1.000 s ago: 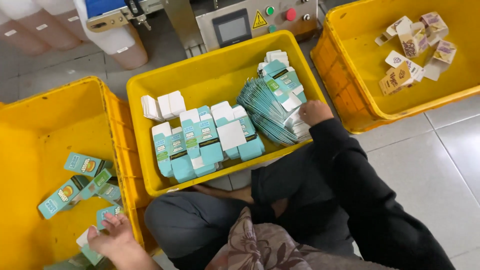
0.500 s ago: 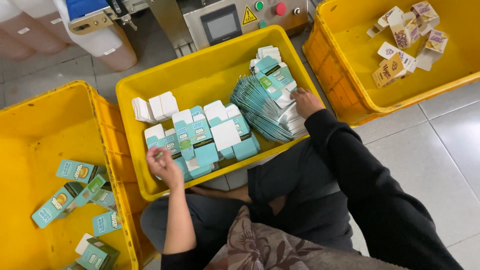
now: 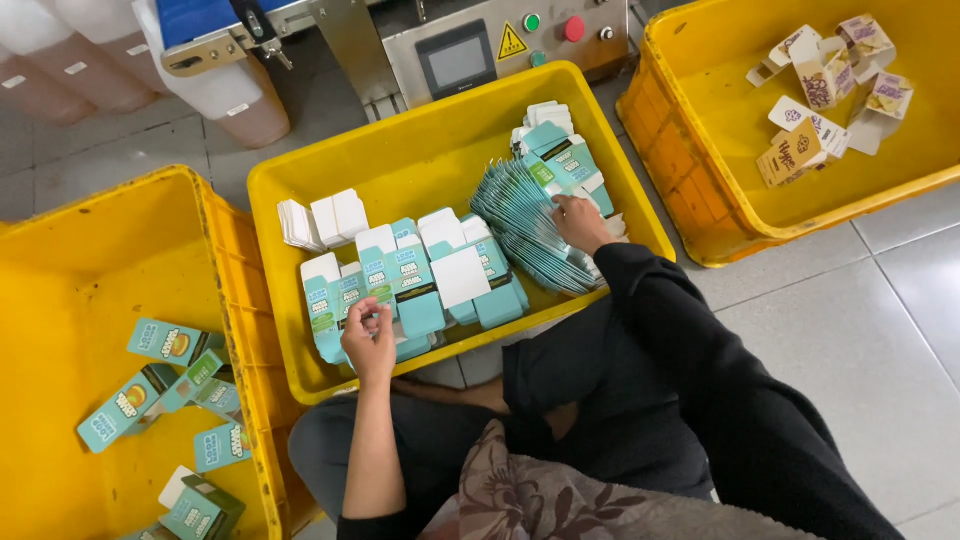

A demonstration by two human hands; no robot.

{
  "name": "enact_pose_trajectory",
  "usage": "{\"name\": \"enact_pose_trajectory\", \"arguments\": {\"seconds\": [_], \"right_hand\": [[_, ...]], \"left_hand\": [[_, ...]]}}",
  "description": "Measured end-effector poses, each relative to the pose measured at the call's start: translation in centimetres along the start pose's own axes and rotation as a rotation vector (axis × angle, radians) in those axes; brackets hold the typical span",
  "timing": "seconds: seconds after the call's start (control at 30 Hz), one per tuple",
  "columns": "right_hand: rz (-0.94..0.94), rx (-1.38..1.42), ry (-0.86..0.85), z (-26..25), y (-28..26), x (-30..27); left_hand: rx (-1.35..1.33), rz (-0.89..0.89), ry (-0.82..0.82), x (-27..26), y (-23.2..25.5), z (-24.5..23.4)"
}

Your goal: Folding flat cardboard templates into boxes and organizing them into yellow bins on a warehouse floor.

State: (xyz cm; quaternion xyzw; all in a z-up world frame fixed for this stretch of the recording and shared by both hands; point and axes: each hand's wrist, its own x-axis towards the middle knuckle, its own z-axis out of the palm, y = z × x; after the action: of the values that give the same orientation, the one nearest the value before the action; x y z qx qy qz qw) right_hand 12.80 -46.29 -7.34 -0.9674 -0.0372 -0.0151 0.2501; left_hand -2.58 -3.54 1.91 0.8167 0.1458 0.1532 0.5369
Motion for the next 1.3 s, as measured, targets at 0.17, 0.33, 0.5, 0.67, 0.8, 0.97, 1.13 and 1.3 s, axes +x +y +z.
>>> {"name": "enact_pose_trajectory", "arguments": {"seconds": [0.17,0.33,0.5,0.67,0.8,0.97,1.13,1.3], "right_hand": [[-0.009,0.032,0.043,1.3,-1.8,0.0],[-0.085,-0.009,0.074,3.0,-1.3,0.1],[0.178,0.090,0.164,1.2,-2.7,0.4],[0.211,0.161,0.087,1.1,-2.7,-0.5],[0.103,0.127,0.037,-0.5,-6.1,-2.2],[-0.007,0.169,0.091,0.3,-5.1,-1.8],[-0.051,0.033,0.168,1.0,-3.5,-0.9],[0.010,-0.141,0.472,-6.3,-7.2,-1.5]], "left_hand": [[0.032,0.014,-0.015,-0.3,1.2,-0.2],[0.003,0.003,-0.022,-0.2,1.1,-0.2],[0.006,-0.006,-0.022,-0.3,1.2,-0.2],[0.017,0.001,-0.033,-0.4,1.3,-0.3],[0.020,0.001,-0.024,-0.3,1.5,-0.2],[0.021,-0.018,-0.044,-0.7,2.9,-0.5],[0.023,0.029,-0.051,-0.3,1.4,-0.5],[0.006,-0.002,-0.037,-0.4,1.8,-0.5]]}}
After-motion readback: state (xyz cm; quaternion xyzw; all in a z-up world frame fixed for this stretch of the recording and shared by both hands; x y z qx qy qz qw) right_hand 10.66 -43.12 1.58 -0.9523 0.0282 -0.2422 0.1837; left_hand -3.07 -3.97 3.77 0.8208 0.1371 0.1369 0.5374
